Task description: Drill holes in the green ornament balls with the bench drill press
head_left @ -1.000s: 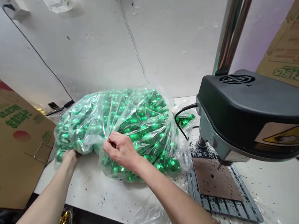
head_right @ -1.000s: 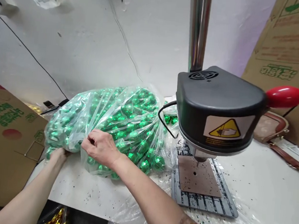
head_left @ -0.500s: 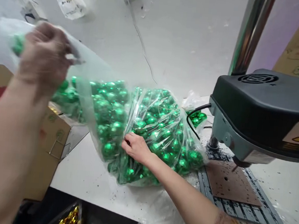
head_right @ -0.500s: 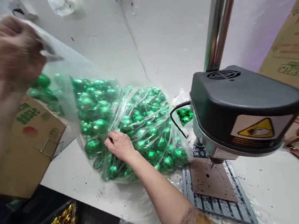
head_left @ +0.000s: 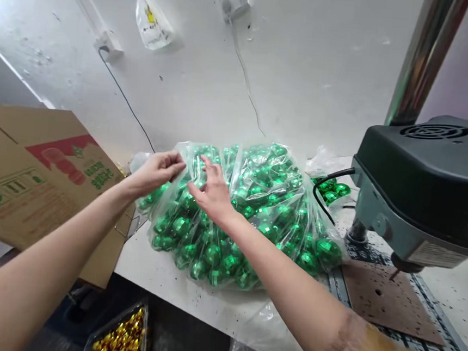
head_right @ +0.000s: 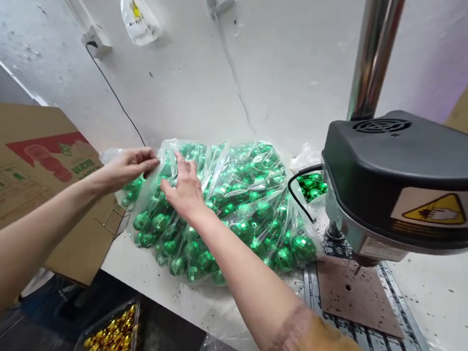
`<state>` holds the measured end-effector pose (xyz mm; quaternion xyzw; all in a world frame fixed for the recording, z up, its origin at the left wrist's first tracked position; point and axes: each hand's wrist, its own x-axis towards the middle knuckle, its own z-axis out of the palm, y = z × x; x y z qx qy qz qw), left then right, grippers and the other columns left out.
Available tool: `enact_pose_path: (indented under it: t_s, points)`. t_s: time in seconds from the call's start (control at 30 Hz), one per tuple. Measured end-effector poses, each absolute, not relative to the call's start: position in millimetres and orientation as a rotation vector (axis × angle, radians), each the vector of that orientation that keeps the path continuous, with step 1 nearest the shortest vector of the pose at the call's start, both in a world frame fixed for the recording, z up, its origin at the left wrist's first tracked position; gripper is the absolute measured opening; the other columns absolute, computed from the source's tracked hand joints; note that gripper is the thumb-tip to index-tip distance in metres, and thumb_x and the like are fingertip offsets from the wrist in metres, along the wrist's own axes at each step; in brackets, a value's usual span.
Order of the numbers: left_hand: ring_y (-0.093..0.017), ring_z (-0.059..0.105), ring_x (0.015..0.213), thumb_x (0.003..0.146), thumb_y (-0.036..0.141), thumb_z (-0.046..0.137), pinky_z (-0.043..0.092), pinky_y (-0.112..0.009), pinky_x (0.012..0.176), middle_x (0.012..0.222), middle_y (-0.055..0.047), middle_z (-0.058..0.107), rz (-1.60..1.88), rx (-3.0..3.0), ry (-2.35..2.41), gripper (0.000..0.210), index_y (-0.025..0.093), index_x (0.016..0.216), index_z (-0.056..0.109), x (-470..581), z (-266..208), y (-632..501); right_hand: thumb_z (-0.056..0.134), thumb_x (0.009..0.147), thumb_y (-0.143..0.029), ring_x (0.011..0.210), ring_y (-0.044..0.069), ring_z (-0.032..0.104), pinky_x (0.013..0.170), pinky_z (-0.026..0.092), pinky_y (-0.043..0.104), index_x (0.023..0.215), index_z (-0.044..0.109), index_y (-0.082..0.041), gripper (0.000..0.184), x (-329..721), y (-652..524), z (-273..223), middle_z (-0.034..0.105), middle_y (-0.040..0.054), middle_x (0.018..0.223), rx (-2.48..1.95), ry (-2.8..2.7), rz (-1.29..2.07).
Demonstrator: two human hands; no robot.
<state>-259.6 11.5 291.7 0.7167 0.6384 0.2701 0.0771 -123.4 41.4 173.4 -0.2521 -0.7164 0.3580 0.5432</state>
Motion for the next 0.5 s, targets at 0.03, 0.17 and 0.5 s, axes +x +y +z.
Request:
enact_pose_path:
  t_s: [0.03,0.17,0.5]
  points:
    - [-0.013,0.047,0.059,0.084,0.049,0.06,0.039,-0.026,0.057,0.062,0.002,0.048,0.779,2.163,1.905,0.033,0.02,0.073,0.053,-259.1,285.4,7.4,0.066,0.091,-0.038,0.115,0.019,0.061,0.1,0.052,0.036,0.141,0.048,-0.018,0.057,-134.8,44.6,178.0,0.053,0.0148,0.14,-0.591,-1.741,0.872]
    - [-0.021,0.061,0.074,0.083,0.066,0.056,0.051,-0.032,0.07,0.073,-0.003,0.061,0.762,2.245,1.931,0.045,0.021,0.08,0.058,-265.6,267.0,-15.3,0.064,0.094,-0.044,0.108,0.019,0.066,0.095,0.059,0.041,0.122,0.062,-0.016,0.04,-167.3,55.1,173.3,0.066,0.0077,0.12,-0.562,-1.927,0.917]
    - [-0.052,0.069,0.1,0.082,0.063,0.061,0.055,-0.059,0.078,0.111,-0.025,0.069,0.458,1.84,2.87,0.08,0.011,0.14,0.045,-301.4,143.9,-58.3,0.062,0.095,-0.046,0.11,0.02,0.066,0.093,0.06,0.041,0.123,0.062,-0.015,0.042,-163.2,39.6,156.1,0.066,0.0075,0.123,-0.624,-2.037,0.783]
